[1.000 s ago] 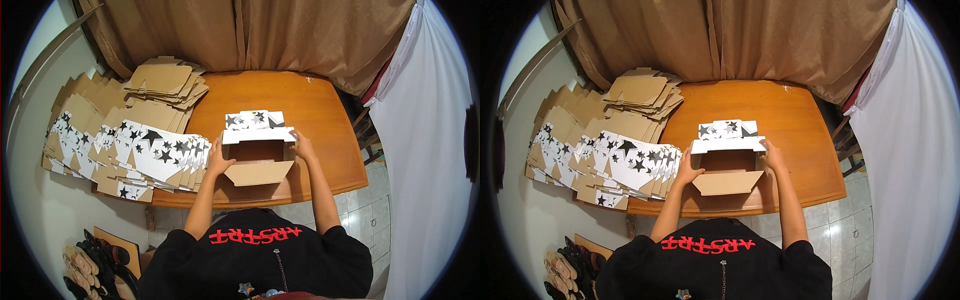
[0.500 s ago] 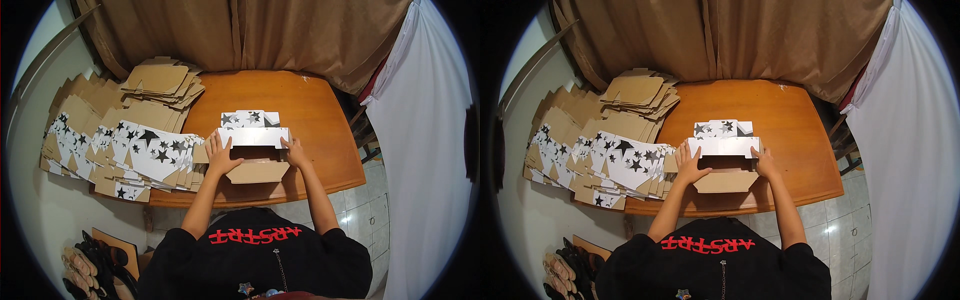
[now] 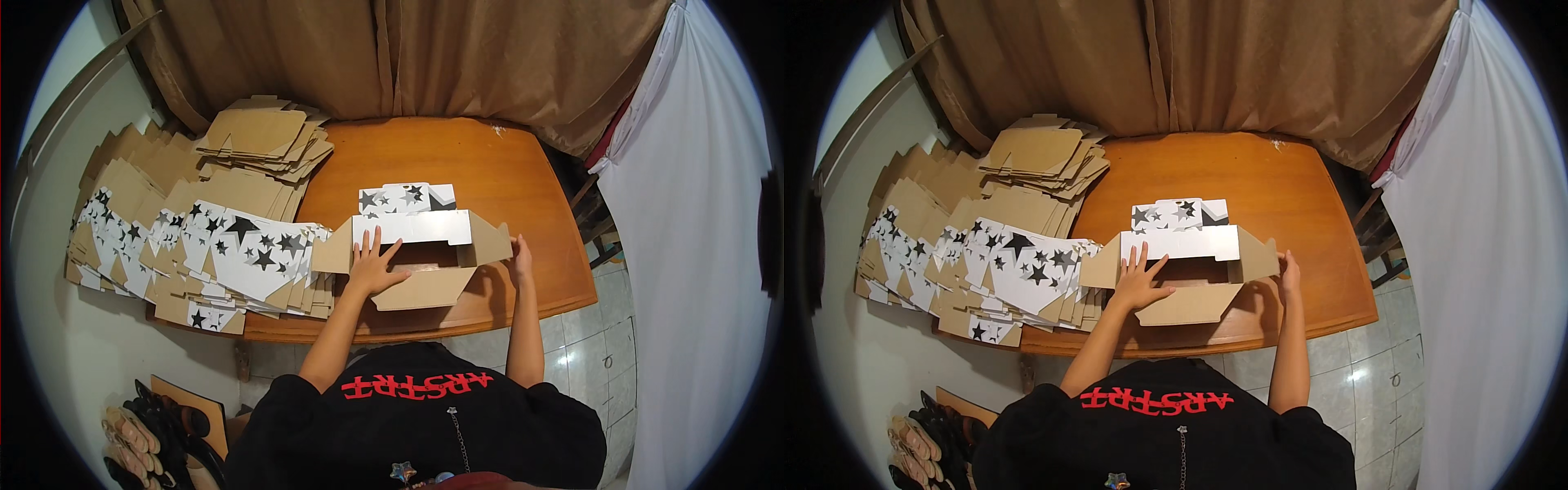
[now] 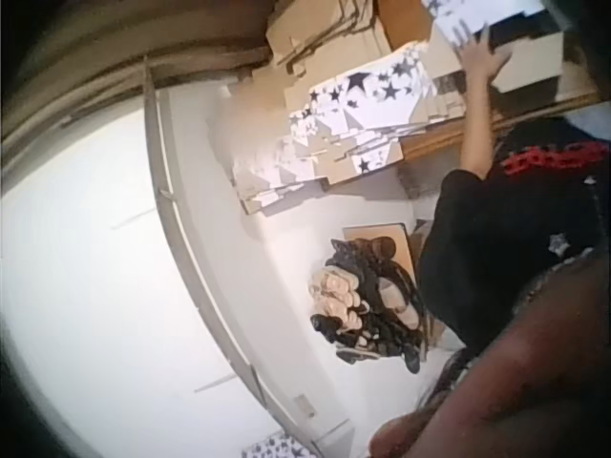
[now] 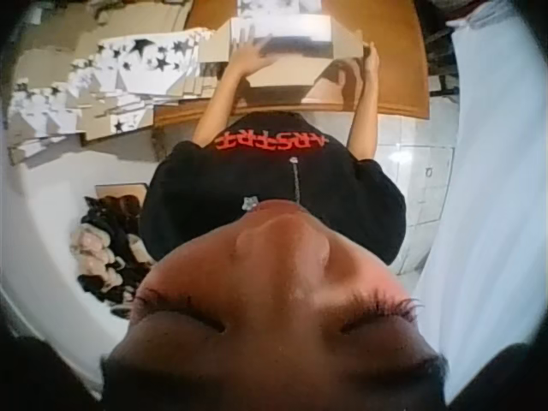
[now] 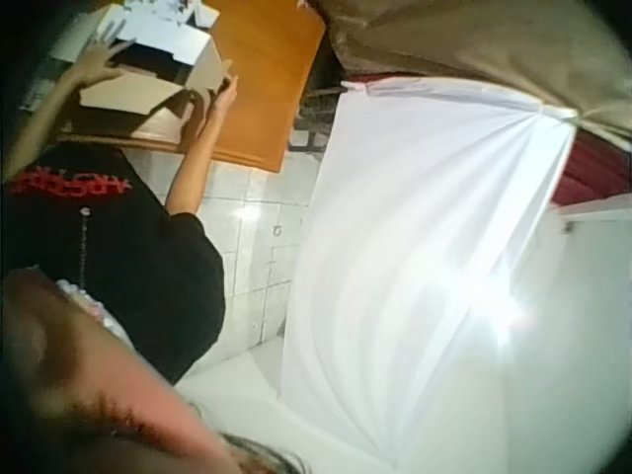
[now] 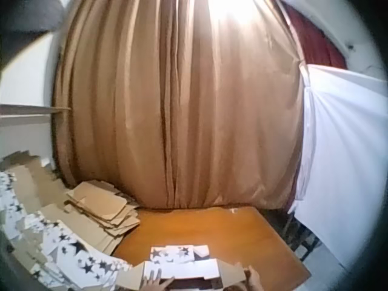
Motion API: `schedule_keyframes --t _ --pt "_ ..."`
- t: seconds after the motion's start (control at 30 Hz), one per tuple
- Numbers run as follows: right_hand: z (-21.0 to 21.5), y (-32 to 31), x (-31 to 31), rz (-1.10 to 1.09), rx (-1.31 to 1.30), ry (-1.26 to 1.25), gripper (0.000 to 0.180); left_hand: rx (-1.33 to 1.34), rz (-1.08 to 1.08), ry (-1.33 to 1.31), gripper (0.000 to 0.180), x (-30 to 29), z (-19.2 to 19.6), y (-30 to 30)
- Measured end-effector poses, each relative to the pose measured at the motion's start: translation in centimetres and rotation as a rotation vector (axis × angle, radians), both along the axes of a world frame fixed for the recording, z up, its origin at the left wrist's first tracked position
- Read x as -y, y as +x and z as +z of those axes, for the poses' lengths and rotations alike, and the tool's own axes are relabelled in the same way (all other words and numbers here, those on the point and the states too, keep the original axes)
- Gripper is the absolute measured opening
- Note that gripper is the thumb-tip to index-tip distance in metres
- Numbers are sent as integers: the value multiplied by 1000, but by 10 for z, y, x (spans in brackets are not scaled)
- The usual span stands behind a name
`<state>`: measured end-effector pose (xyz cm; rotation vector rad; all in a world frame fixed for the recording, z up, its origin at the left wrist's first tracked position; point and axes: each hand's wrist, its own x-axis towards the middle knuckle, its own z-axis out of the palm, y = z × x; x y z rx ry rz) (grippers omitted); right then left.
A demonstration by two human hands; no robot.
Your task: Folding cardboard sheets into shoeboxes and placing them on a shelf.
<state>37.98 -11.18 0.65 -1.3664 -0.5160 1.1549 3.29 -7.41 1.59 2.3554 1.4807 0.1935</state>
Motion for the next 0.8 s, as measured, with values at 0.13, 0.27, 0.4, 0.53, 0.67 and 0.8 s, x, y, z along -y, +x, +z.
schedule_keyframes --t 0.13,0.27,0.4,0.53,0.67,0.8 --pt "15 -29 -17 199 153 190 23 14 -2 -16 85 -1 2 -1" --pt "-3 -73 -42 144 729 240 58 20 -14 2 81 2 9 2" --pt "-4 -106 -48 190 1215 -36 81 -16 -3 10 77 6 13 1" --pt "24 -129 -40 243 1329 -278 85 -8 35 113 80 7 4 0" --pt "16 -127 -45 204 1453 -369 86 2 18 103 83 5 7 5" --pt "29 -137 -50 227 1412 -448 90 129 21 111 80 5 6 -1"
